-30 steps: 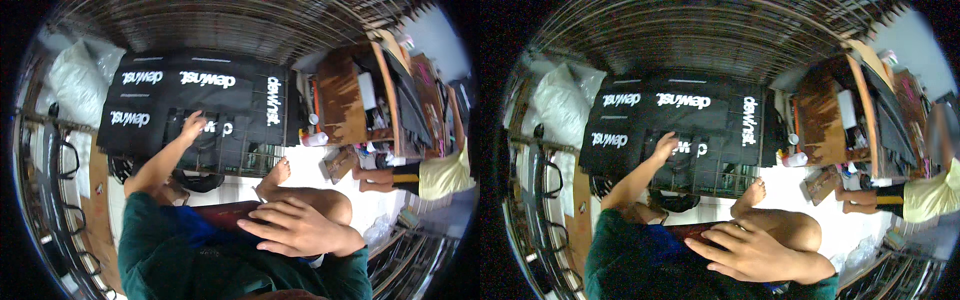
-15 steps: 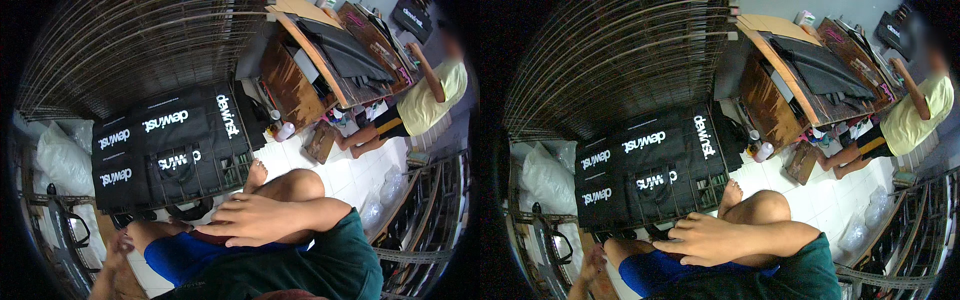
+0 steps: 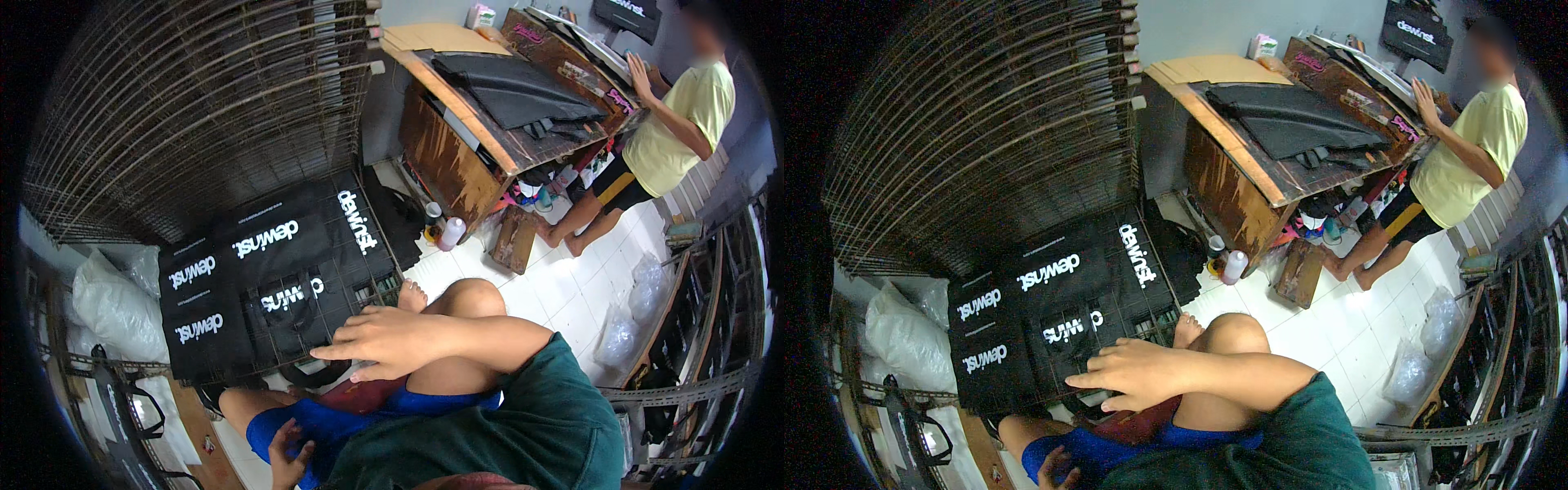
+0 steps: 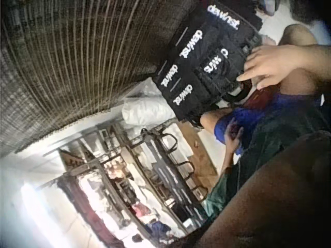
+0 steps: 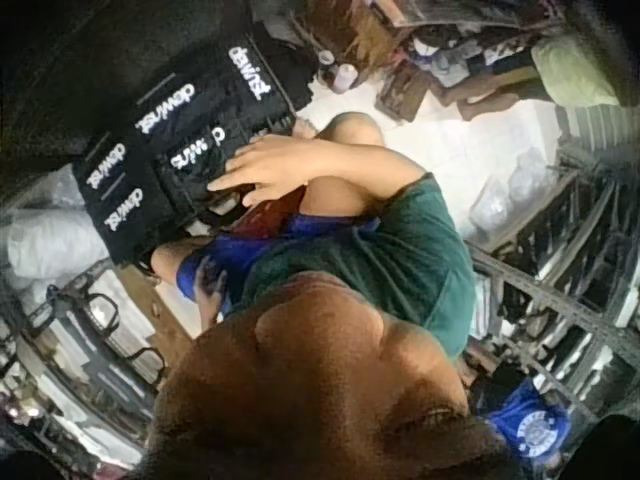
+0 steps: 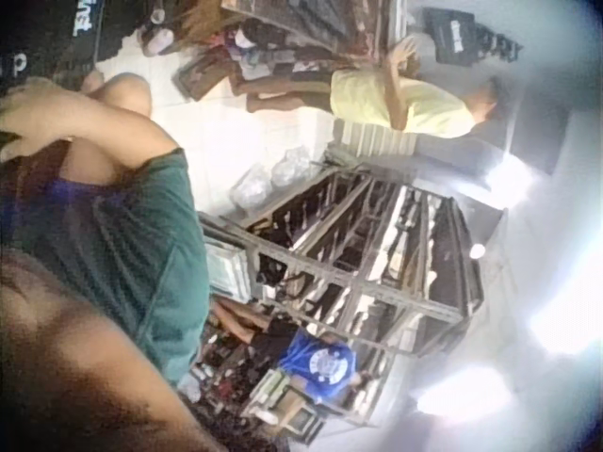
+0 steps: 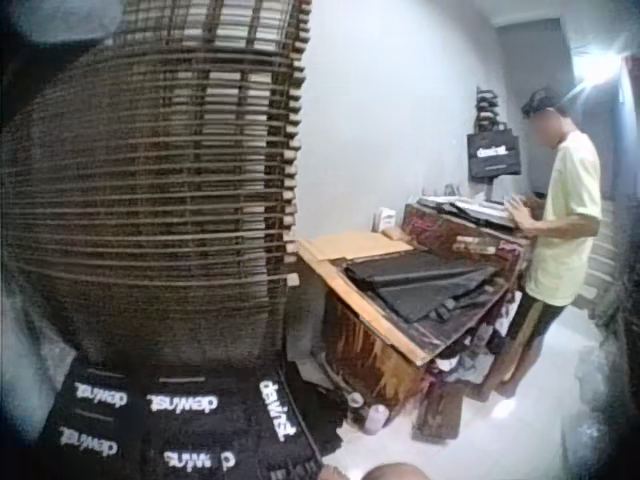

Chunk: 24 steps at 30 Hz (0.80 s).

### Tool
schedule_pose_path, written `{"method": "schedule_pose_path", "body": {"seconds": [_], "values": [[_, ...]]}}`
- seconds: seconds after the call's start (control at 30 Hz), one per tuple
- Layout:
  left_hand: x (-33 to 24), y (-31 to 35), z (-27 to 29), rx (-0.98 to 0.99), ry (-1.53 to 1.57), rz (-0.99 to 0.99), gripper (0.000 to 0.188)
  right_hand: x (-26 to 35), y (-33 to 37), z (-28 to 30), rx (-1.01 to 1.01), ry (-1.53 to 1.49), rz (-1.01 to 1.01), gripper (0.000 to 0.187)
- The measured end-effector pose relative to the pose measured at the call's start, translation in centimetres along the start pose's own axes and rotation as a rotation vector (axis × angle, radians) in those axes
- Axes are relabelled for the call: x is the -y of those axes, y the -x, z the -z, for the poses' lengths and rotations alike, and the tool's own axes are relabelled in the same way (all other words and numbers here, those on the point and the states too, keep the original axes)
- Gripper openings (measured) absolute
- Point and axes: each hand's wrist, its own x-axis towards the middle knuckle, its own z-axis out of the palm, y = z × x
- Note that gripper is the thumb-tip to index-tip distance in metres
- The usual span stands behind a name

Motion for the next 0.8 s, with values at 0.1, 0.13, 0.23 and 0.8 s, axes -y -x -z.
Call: {"method": "schedule_pose_path", "body": {"seconds": [0.1,0.13,0.23,0.8], "values": [[-2.0,-4.0,-4.7,-0.133,-0.039,-0.126,0.054,-0.3,0.7,1.0,-0.067,-0.034,-0.004,0.061],[-1.4,-5.1,-6.3,-0.161,0.006,-0.094,0.051,0.1,0.9,2.3,-0.089,-0.062,-0.043,0.06],[1.3,-8.5,-9.8,-0.035,0.089,-0.068,0.049,-1.6,3.1,5.4,-0.526,-0.085,0.055,0.055],[2.9,-11.3,-7.8,-0.171,0.4,0.313,0.037,-15.6,38.9,24.5,-2.218,-0.911,-0.402,0.105]]}}
